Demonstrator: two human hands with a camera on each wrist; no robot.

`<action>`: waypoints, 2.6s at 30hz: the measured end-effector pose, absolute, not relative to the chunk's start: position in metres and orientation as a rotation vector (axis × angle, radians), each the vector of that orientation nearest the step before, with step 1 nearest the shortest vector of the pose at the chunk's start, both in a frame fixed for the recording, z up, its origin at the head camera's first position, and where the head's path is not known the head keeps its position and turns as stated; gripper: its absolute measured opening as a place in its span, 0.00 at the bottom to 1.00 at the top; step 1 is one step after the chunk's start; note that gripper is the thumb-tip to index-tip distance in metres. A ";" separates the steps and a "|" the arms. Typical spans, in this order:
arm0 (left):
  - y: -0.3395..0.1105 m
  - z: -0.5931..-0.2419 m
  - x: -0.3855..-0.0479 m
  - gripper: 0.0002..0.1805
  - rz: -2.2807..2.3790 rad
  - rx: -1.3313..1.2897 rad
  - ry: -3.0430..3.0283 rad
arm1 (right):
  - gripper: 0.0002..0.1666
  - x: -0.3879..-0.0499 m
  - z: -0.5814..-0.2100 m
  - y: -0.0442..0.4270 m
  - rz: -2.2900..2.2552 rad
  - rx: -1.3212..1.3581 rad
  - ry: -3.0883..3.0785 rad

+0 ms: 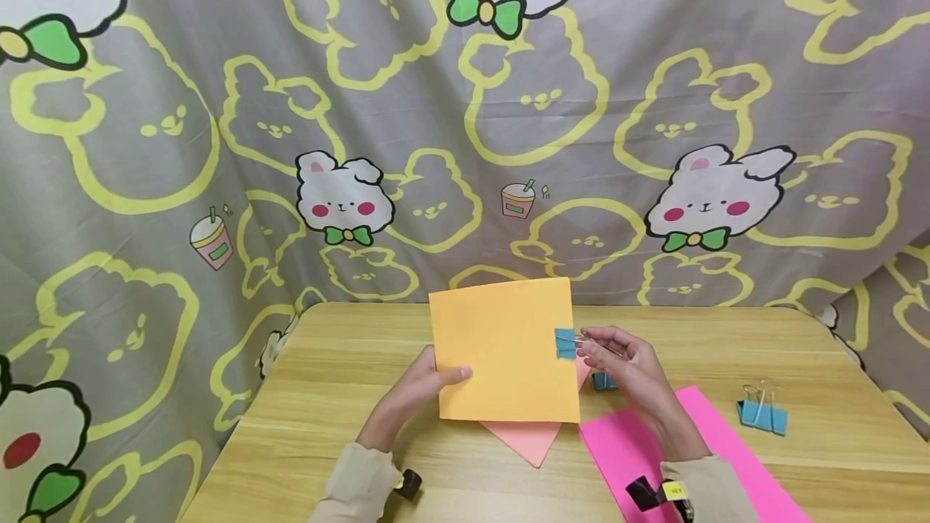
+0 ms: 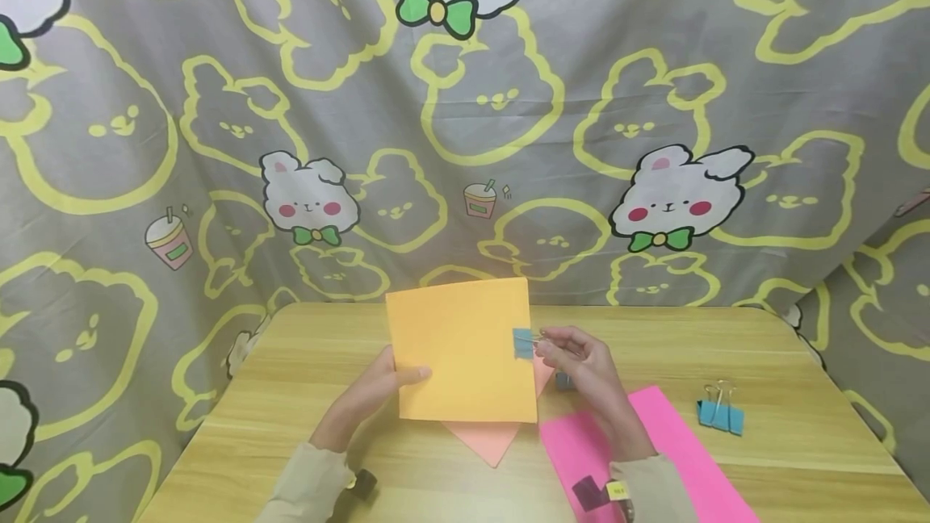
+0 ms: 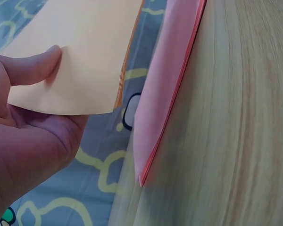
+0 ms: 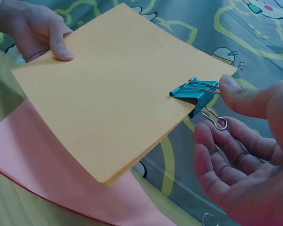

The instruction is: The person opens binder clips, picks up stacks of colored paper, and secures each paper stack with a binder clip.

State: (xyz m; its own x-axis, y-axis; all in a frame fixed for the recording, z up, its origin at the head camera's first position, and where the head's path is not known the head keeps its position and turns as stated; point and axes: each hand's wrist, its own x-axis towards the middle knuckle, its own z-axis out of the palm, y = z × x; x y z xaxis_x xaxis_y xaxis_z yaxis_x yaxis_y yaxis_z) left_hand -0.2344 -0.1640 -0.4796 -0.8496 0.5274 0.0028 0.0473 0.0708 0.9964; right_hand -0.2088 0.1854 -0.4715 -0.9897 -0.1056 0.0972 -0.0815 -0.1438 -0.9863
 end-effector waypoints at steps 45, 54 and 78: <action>-0.218 -0.441 -0.239 0.16 1.571 0.994 1.877 | 0.18 -0.183 -0.424 0.166 -1.935 -0.377 2.479; -0.192 -0.423 -0.226 0.13 1.463 1.114 2.017 | 0.16 -0.174 -0.419 0.142 -1.905 -0.431 2.485; -0.272 -0.430 -0.237 0.15 1.635 0.686 2.522 | 0.19 -0.196 -0.453 0.183 -1.203 -0.581 3.301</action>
State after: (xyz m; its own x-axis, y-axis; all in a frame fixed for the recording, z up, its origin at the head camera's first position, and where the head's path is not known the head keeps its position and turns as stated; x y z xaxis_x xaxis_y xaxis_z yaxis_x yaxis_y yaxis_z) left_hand -0.2370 -0.2722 -0.4305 -0.8995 0.3945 0.1879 0.3326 0.3391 0.8800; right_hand -0.1961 0.1826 -0.4533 -0.8625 -0.1515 0.4829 -0.4268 0.7306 -0.5330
